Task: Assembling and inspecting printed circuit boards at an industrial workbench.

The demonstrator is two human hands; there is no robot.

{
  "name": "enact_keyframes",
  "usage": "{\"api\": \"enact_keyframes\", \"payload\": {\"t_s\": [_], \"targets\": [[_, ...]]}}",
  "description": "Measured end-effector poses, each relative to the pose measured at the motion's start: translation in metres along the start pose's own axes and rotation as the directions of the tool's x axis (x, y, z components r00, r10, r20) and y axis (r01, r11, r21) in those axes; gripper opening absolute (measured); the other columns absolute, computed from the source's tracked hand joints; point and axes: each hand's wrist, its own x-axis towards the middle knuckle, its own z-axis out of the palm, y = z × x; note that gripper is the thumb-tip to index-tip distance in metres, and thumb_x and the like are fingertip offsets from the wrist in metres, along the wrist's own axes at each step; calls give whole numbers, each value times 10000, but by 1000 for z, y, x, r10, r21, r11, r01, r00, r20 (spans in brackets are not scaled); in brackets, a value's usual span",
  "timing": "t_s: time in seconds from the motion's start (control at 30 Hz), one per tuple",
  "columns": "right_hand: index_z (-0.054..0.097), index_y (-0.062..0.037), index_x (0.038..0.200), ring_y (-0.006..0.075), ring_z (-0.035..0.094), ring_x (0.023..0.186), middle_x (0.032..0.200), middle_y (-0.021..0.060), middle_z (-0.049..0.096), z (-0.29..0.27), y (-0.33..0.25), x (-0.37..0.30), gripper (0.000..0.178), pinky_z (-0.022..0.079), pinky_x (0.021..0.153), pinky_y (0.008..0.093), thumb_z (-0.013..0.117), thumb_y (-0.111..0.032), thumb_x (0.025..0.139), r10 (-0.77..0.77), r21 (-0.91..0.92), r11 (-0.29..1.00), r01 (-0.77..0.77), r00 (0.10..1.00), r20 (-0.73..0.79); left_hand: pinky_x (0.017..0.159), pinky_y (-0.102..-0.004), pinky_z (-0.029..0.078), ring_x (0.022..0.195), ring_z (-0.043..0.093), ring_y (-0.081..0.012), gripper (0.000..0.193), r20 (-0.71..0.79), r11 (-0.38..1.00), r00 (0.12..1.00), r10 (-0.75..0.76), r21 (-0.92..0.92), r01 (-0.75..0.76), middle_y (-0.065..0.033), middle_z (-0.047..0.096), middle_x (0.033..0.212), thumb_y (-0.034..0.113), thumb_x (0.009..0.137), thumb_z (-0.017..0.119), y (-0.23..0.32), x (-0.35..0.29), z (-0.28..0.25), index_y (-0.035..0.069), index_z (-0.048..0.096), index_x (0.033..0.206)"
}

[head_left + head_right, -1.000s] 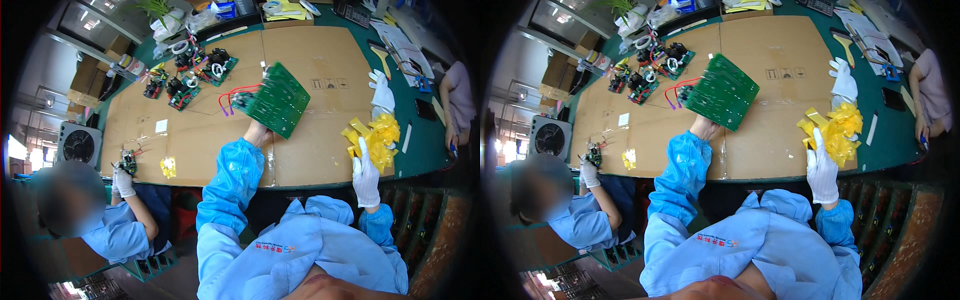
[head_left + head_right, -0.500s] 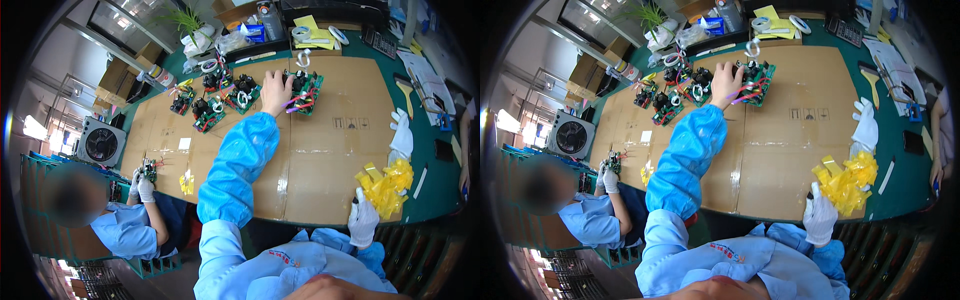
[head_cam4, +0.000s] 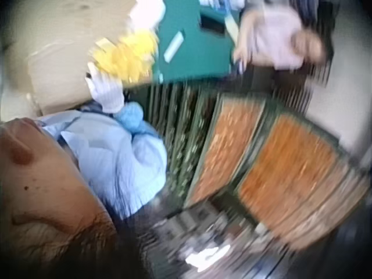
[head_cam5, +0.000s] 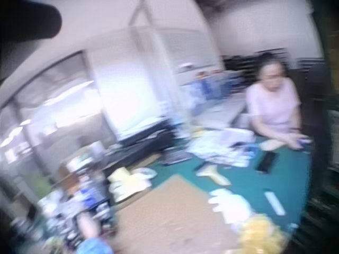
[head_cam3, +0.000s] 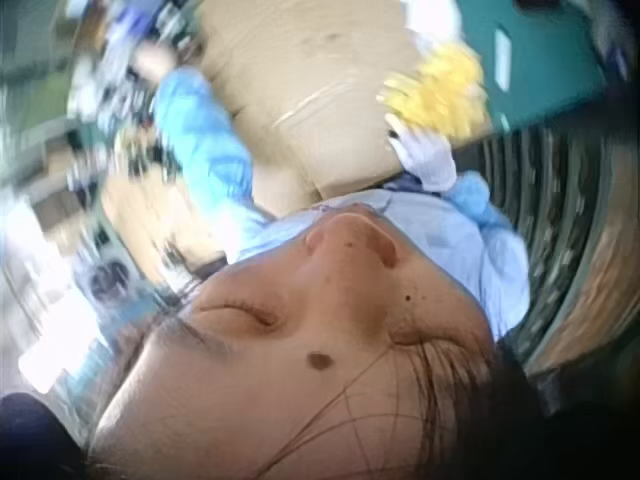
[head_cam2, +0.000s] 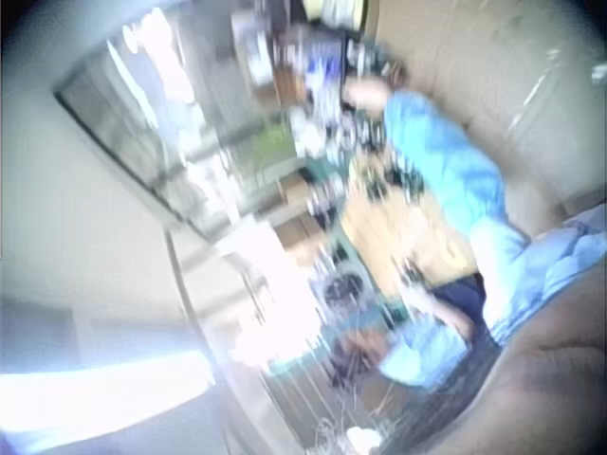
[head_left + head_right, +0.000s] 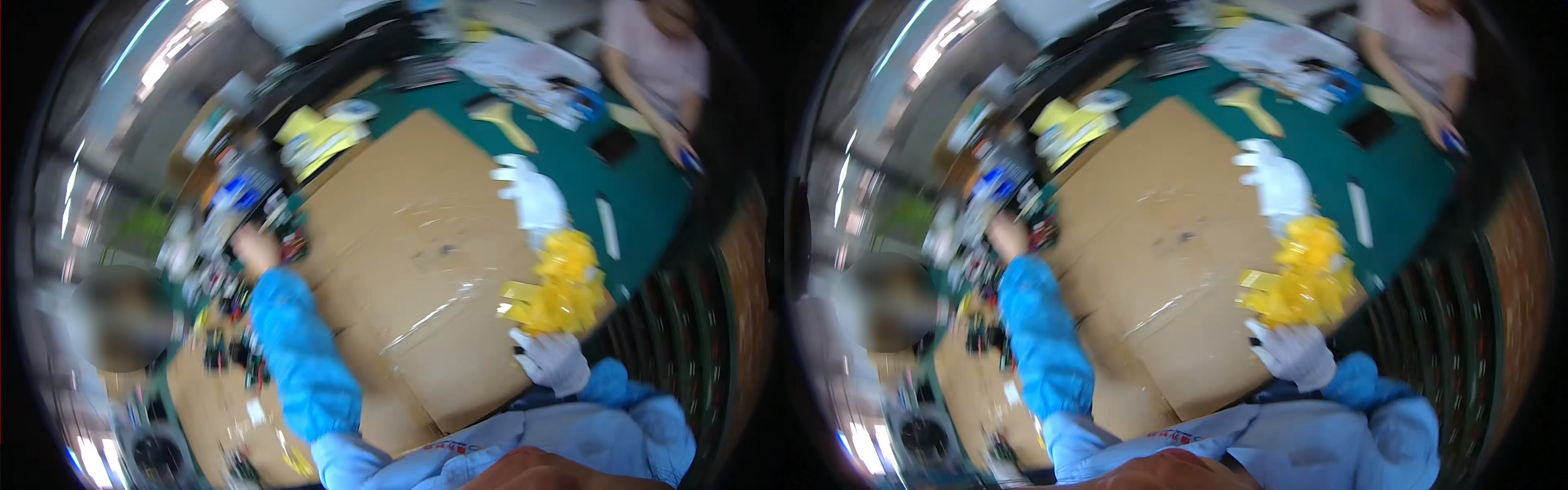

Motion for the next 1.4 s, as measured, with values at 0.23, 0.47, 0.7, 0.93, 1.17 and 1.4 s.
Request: {"api": "enact_keyframes", "payload": {"t_s": [0.23, 0.47, 0.7, 0.93, 1.17, 1.4], "targets": [[649, -132, 1261, 150, 625, 698, 787, -1, 598, 15, -7, -19, 457, 448, 563, 315, 677, -411, 899, -54, -39, 998, 50, 994, -91, 1039, -450, 393, 1151, 551, -338, 253, -490, 619, 860, -140, -721, -310, -199, 589, 1246, 137, 1044, 533, 82, -22, -160, -50, 608, 1198], [587, -94, 1331, 226, 667, 794, 919, 70, 655, 11, -15, -39, 490, 541, 667, 362, 573, -431, 976, -100, -2, 995, 102, 962, -253, 1048, -449, 447, 1181, 570, -326, 417, -704, -249, 621, -344, -569, -784, -218, 546, 1278, 313, 1007, 516, 107, -131, -320, -41, 537, 1226], [437, -147, 1495, 241, 683, 712, 864, 48, 671, -15, -33, -52, 670, 545, 582, 370, 676, -216, 873, 142, 186, 977, -101, 963, -227, 1046, -441, 448, 1173, 573, -322, 434, -731, -475, 591, -341, -409, -779, -218, 545, 1275, 327, 997, 514, 127, -141, -333, -37, 530, 1233], [683, -62, 1243, 271, 723, 930, 1086, 147, 729, -108, 1, -162, 359, 581, 795, 342, 638, -16, 890, 572, 377, 808, -452, 450, -686, 1045, -432, 448, 1163, 577, -318, 455, -770, -632, 527, -361, -214, -745, -219, 544, 1272, 344, 986, 511, 159, -172, -394, -32, 523, 1241], [649, -54, 1295, 11, 490, 627, 863, -24, 625, -192, 39, -347, 321, 388, 539, 179, 547, -217, 1038, 698, 799, 573, -182, -403, -592, 1043, -423, 448, 1153, 580, -314, 475, -823, -643, 336, -457, 44, -765, -219, 543, 1270, 361, 974, 509, 209, -215, -506, -27, 515, 1248], [530, 0, 1346, 74, 578, 506, 1089, 117, 731, -247, 55, -475, 652, 293, 403, 218, 537, -555, 1004, 589, 865, 454, -212, -658, -470, 849, -296, 505, 982, 605, -145, 262, -383, -584, 583, 717, -787, 201, -87, 654, 1112, 188, 1038, 571, 543, -290, -465, -7, 596, 1211]]}}
